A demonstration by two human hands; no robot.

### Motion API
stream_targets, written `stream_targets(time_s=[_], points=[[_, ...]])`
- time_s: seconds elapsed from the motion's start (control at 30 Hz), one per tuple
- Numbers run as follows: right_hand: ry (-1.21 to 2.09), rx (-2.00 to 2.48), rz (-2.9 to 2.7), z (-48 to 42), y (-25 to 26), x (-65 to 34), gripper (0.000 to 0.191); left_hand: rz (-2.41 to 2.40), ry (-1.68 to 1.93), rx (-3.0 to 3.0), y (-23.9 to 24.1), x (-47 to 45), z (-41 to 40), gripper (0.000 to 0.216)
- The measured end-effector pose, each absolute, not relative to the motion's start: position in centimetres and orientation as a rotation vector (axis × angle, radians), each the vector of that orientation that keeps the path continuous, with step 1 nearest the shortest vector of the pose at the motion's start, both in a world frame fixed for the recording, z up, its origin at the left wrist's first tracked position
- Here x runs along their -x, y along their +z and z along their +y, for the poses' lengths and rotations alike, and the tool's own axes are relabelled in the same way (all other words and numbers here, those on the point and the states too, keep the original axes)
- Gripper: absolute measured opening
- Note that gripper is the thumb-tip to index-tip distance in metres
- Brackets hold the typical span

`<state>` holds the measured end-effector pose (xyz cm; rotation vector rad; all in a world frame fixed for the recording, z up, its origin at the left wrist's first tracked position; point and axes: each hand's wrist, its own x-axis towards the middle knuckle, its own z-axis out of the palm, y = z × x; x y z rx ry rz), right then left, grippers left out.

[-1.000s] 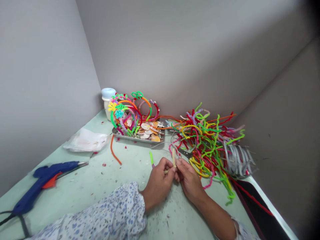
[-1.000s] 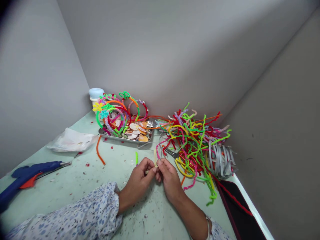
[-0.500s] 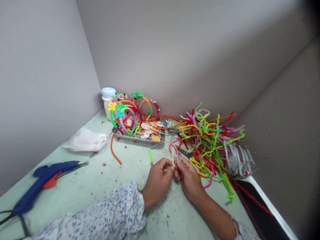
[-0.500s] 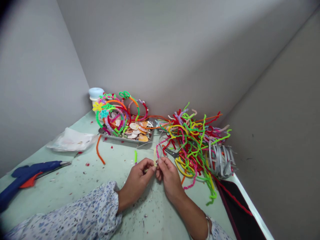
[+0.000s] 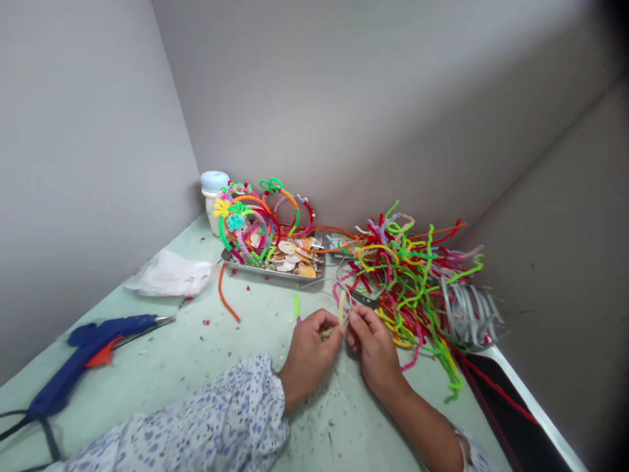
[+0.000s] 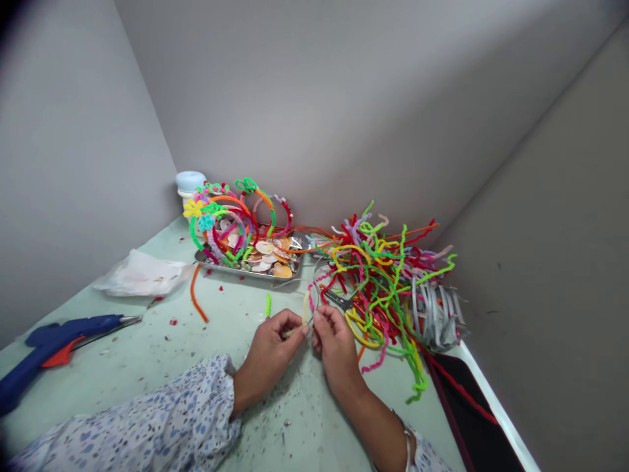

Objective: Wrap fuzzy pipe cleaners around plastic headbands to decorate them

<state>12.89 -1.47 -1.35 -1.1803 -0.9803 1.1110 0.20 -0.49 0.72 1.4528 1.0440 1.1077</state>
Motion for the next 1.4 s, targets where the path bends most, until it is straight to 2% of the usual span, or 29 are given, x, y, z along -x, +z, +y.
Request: stream_targets(time_s=[0.13, 0.6, 1.4], points=[[0.940, 1.267, -1.013, -1.8, -0.8, -13.0, 0.023, 1.078, 1.105, -1.489, 0.6, -0.1, -0.5, 0.014], [0.911, 1.367, -1.175, -1.7, -0.5, -12.6, 0.021, 1.080, 1.096, -1.587, 0.2, 0.0, -0.4, 0.015], [1.105, 1.140, -1.178, -2.1, -0.8, -12.5, 0.019, 0.978, 1.066, -1.486, 0.0, -0.3, -0.5, 0.017]])
